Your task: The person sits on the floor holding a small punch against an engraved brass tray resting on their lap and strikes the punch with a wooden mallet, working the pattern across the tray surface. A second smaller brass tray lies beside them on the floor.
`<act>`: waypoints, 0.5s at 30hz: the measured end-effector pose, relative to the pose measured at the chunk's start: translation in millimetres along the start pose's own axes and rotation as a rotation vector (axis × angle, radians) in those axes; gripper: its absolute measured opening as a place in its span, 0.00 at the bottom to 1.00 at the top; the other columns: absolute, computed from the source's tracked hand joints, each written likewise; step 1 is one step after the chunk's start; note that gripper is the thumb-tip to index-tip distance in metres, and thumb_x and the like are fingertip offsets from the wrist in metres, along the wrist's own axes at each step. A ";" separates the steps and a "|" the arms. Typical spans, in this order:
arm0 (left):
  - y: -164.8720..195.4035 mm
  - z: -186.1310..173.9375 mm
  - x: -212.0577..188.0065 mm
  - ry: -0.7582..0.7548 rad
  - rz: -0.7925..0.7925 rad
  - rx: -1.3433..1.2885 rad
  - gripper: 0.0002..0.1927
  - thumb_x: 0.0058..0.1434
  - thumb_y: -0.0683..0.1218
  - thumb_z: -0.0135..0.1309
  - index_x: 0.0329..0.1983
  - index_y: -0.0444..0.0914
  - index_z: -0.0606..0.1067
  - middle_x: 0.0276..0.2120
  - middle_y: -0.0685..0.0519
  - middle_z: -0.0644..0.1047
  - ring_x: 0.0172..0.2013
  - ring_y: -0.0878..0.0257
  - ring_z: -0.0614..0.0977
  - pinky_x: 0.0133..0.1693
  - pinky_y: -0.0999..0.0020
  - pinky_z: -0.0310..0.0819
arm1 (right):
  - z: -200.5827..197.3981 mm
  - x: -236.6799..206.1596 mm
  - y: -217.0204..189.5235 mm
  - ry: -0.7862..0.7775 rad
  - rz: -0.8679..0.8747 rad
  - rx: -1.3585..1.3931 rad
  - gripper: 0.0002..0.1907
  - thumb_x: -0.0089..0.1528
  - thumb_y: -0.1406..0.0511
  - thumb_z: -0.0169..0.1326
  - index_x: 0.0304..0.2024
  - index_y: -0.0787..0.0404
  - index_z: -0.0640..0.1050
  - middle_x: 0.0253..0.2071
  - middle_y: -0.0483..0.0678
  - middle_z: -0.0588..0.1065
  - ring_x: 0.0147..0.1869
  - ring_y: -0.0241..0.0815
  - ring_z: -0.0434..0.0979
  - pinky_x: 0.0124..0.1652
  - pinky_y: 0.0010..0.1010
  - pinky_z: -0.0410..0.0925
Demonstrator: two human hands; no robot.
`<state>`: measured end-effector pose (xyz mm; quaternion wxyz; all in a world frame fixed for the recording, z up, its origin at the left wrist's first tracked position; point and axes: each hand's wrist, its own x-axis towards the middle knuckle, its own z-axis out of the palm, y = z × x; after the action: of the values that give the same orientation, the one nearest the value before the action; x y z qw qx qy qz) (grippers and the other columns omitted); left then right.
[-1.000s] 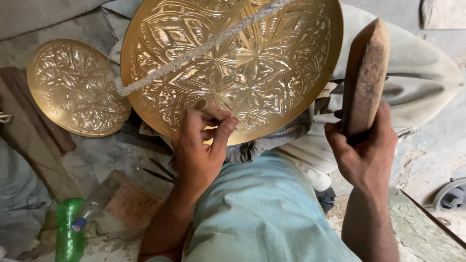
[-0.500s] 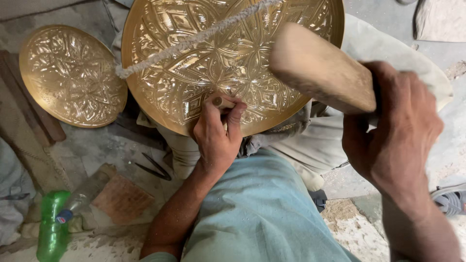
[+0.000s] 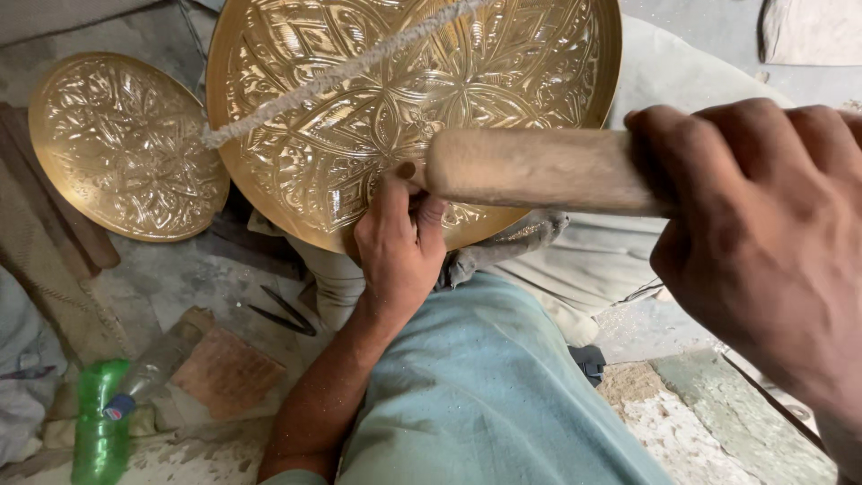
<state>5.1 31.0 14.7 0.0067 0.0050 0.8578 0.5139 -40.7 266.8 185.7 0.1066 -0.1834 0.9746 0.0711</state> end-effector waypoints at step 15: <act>6.4 5.9 -2.8 -0.016 0.071 -0.100 0.10 0.73 0.47 0.56 0.47 0.36 0.71 0.38 0.51 0.79 0.37 0.58 0.85 0.38 0.64 0.80 | -18.8 33.3 -13.7 0.099 -0.147 -0.026 0.23 0.63 0.67 0.59 0.62 0.61 0.74 0.44 0.54 0.75 0.45 0.53 0.79 0.46 0.44 0.72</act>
<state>8.0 39.3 17.6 -0.0046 0.0389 0.8304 0.5559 -69.4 239.4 194.7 0.0609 -0.2591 0.9616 0.0666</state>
